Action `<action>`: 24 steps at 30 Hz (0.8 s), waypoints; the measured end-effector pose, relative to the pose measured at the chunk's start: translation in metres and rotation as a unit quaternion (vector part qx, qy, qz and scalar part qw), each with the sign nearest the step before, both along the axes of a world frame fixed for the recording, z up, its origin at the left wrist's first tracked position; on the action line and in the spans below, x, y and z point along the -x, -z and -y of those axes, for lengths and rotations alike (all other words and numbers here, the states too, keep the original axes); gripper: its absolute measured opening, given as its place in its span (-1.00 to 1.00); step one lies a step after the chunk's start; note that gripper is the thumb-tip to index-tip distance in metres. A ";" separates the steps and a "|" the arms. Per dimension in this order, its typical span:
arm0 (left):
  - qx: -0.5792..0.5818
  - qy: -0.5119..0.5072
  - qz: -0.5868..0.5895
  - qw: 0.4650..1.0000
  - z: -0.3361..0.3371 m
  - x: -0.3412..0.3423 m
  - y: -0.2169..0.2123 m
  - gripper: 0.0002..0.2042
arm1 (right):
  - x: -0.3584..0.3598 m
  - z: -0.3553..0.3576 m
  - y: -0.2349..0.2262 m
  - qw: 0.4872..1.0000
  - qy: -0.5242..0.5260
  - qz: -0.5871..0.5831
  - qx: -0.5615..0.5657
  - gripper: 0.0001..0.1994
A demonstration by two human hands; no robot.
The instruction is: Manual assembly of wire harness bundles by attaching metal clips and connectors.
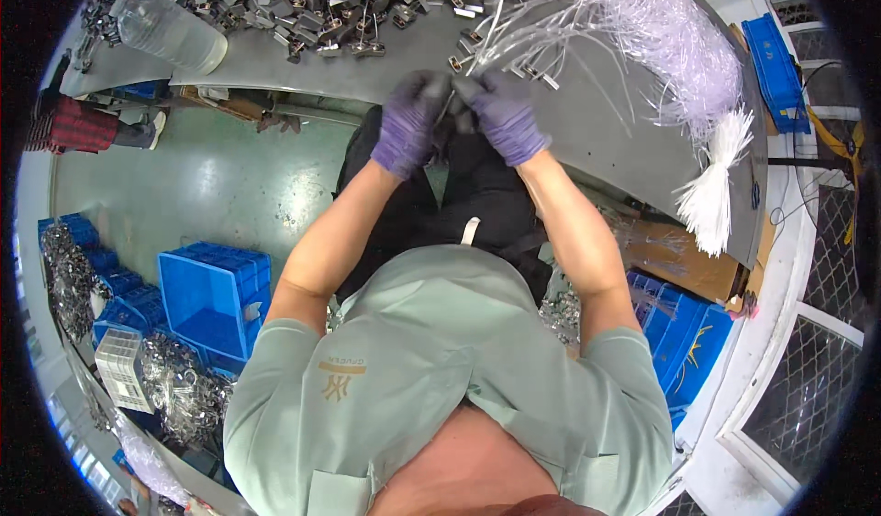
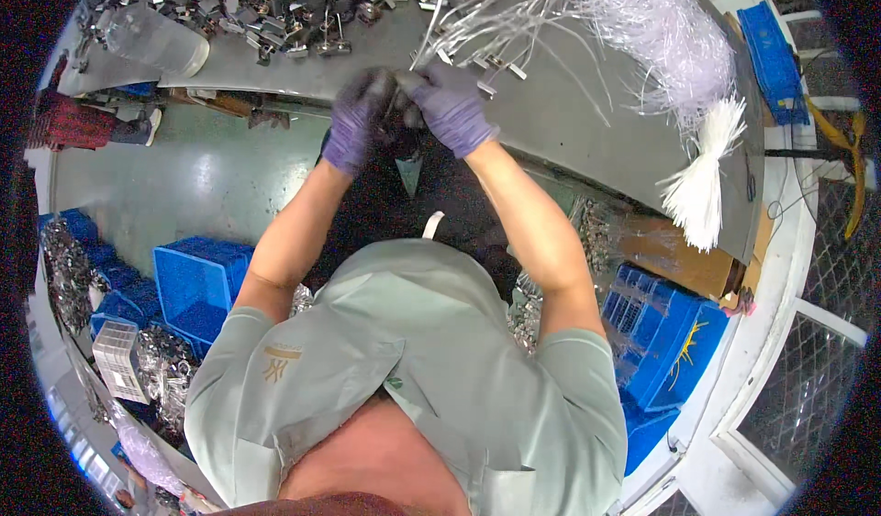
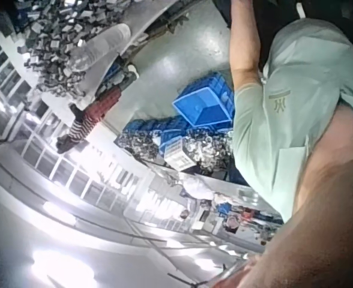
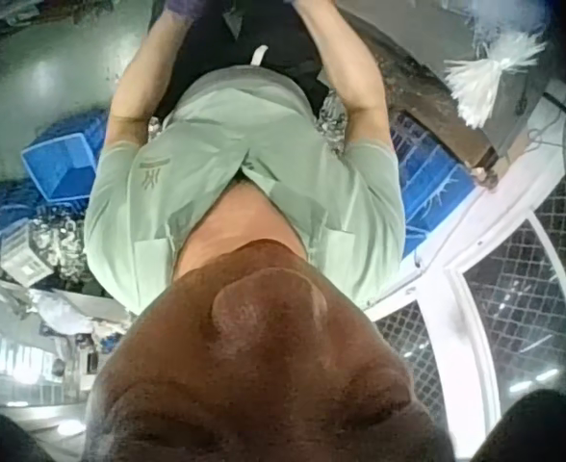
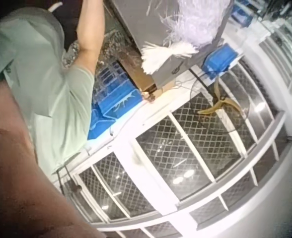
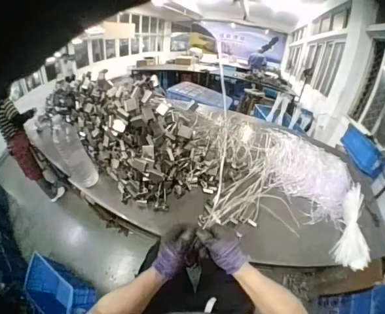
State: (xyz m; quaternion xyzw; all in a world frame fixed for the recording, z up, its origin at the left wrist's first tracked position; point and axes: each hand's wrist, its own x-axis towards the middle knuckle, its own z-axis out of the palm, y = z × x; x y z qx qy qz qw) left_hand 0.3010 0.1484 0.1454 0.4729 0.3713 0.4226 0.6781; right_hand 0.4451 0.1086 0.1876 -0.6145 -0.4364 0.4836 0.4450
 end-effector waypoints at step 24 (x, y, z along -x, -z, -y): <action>-0.379 -0.084 -0.495 0.777 -0.151 -0.041 0.048 -0.61 | -0.087 0.019 0.042 0.971 0.184 -0.139 -0.069 -0.64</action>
